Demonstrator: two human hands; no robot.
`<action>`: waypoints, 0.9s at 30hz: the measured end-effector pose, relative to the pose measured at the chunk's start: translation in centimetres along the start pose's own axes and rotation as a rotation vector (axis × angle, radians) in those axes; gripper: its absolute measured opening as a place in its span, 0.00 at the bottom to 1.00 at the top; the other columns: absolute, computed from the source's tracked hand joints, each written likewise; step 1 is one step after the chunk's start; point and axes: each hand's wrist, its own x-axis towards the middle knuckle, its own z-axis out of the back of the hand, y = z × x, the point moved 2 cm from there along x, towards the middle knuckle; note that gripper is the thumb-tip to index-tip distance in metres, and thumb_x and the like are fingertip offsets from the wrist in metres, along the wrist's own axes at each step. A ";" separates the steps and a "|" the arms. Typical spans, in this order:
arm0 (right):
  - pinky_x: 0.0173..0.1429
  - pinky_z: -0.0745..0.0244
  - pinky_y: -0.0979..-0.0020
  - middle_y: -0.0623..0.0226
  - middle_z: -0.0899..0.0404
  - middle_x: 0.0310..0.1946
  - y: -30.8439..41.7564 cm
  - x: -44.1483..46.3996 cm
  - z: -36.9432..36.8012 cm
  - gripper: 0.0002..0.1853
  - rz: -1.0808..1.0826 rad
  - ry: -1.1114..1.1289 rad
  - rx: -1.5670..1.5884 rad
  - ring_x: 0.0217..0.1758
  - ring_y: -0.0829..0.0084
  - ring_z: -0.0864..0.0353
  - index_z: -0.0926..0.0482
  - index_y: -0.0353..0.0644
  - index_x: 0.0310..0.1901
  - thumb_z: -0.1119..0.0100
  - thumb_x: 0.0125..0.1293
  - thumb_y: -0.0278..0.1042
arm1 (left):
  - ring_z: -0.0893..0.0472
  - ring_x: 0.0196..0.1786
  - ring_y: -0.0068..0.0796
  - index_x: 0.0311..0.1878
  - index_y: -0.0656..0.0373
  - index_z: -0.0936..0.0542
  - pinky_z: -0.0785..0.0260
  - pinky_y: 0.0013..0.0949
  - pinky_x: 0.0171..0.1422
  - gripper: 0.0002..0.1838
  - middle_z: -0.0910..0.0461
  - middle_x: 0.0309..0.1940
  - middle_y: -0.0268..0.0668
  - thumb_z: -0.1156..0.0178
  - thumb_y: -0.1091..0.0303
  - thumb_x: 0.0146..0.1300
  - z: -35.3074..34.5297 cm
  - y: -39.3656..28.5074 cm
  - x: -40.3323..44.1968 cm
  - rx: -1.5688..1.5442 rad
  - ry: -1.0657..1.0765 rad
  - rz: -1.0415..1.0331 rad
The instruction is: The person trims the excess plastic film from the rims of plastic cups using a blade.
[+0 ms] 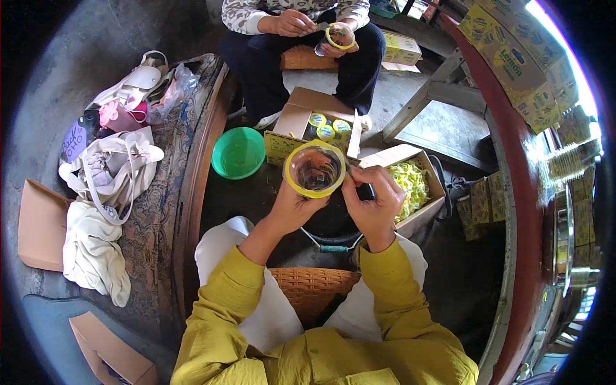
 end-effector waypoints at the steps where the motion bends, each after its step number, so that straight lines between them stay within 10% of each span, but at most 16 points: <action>1: 0.26 0.31 0.76 0.64 0.26 0.19 -0.1 0.0 0.0 0.08 0.005 0.016 0.003 0.21 0.70 0.24 0.24 0.36 0.26 0.38 0.42 0.16 | 0.31 0.50 0.28 0.56 0.63 0.41 0.38 0.31 0.55 0.31 0.35 0.48 0.39 0.39 0.75 0.48 0.3 0.0 0.1 -0.012 0.016 0.014; 27: 0.28 0.30 0.78 0.63 0.24 0.20 -0.8 0.7 0.8 0.06 -0.108 0.135 0.122 0.22 0.74 0.23 0.23 0.35 0.25 0.38 0.44 0.17 | 0.31 0.50 0.25 0.55 0.60 0.38 0.39 0.29 0.56 0.32 0.33 0.47 0.35 0.37 0.75 0.44 0.8 -0.8 0.0 -0.086 0.201 0.109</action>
